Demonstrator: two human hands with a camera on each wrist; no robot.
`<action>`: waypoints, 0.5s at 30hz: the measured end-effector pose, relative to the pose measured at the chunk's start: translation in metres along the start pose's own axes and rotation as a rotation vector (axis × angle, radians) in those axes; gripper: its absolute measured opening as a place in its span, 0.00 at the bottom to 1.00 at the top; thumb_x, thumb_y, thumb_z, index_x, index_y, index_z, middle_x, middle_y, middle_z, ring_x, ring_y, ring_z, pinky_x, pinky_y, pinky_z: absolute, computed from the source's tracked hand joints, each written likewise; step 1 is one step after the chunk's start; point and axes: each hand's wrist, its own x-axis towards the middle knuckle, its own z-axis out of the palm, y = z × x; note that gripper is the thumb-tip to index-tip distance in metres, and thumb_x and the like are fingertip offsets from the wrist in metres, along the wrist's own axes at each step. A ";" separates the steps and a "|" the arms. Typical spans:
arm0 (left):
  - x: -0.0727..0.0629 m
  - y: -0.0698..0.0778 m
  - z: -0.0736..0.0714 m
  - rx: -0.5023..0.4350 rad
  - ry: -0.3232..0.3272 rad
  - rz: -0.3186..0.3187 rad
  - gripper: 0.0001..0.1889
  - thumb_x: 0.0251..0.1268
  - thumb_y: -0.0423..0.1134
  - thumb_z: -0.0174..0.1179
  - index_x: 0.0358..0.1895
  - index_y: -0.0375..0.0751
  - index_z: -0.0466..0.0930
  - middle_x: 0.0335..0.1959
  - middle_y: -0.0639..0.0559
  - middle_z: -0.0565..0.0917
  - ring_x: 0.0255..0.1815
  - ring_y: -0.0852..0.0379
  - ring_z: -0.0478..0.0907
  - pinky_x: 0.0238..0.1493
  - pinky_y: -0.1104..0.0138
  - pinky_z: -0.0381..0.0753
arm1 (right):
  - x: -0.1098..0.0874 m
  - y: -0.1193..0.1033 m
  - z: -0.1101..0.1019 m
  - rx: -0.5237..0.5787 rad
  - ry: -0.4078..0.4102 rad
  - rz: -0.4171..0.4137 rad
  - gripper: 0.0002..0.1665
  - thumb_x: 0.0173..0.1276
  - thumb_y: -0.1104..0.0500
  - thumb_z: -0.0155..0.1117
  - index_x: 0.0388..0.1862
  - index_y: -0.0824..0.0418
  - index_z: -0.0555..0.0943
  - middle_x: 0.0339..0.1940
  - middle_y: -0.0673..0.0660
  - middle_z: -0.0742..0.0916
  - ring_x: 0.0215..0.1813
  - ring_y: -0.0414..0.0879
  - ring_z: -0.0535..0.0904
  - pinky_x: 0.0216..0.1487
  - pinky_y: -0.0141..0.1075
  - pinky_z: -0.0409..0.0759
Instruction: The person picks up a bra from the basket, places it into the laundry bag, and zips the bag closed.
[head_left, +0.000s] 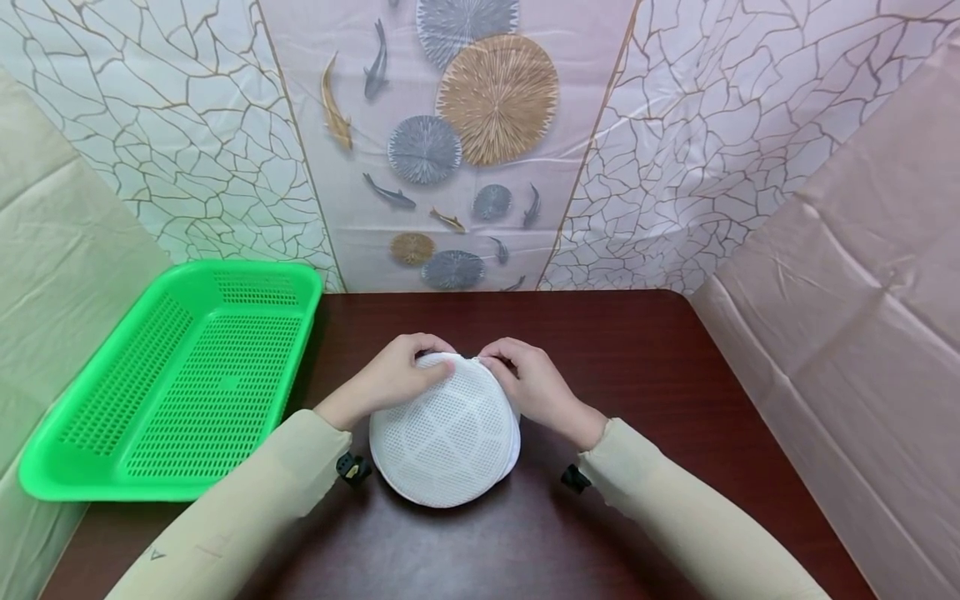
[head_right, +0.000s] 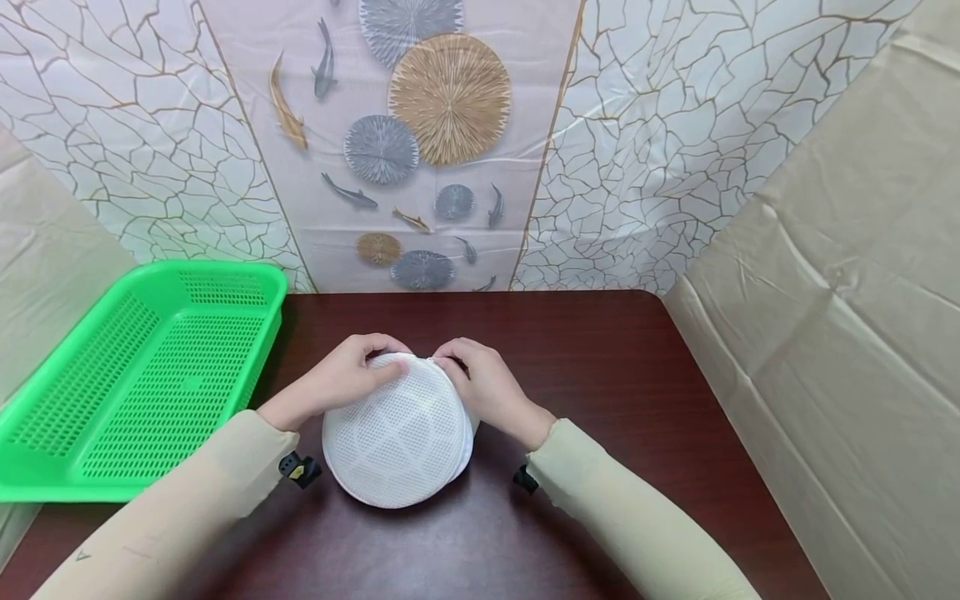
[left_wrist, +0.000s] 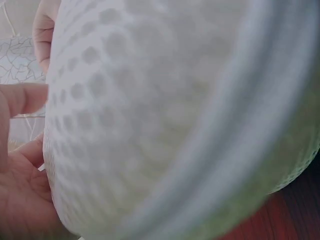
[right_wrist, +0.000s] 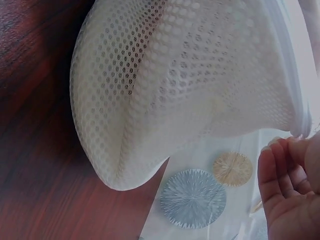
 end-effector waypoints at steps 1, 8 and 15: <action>0.000 0.001 0.000 0.012 0.000 0.003 0.08 0.63 0.46 0.64 0.43 0.51 0.85 0.41 0.56 0.83 0.44 0.56 0.77 0.47 0.60 0.76 | 0.001 0.000 0.001 -0.006 0.002 -0.007 0.05 0.71 0.60 0.61 0.40 0.54 0.83 0.38 0.46 0.84 0.41 0.38 0.79 0.42 0.35 0.77; 0.001 0.002 0.002 0.037 0.032 -0.016 0.08 0.62 0.48 0.65 0.39 0.50 0.86 0.39 0.57 0.83 0.43 0.57 0.77 0.46 0.61 0.76 | 0.006 -0.004 0.005 -0.024 0.004 -0.043 0.05 0.71 0.61 0.61 0.40 0.56 0.83 0.39 0.47 0.83 0.42 0.38 0.78 0.42 0.35 0.77; 0.001 -0.002 0.002 0.031 0.052 0.001 0.07 0.61 0.44 0.67 0.39 0.47 0.86 0.38 0.55 0.84 0.40 0.55 0.77 0.44 0.61 0.77 | 0.009 -0.001 0.008 -0.036 0.005 -0.050 0.04 0.70 0.61 0.62 0.40 0.56 0.83 0.38 0.47 0.83 0.40 0.38 0.78 0.41 0.35 0.77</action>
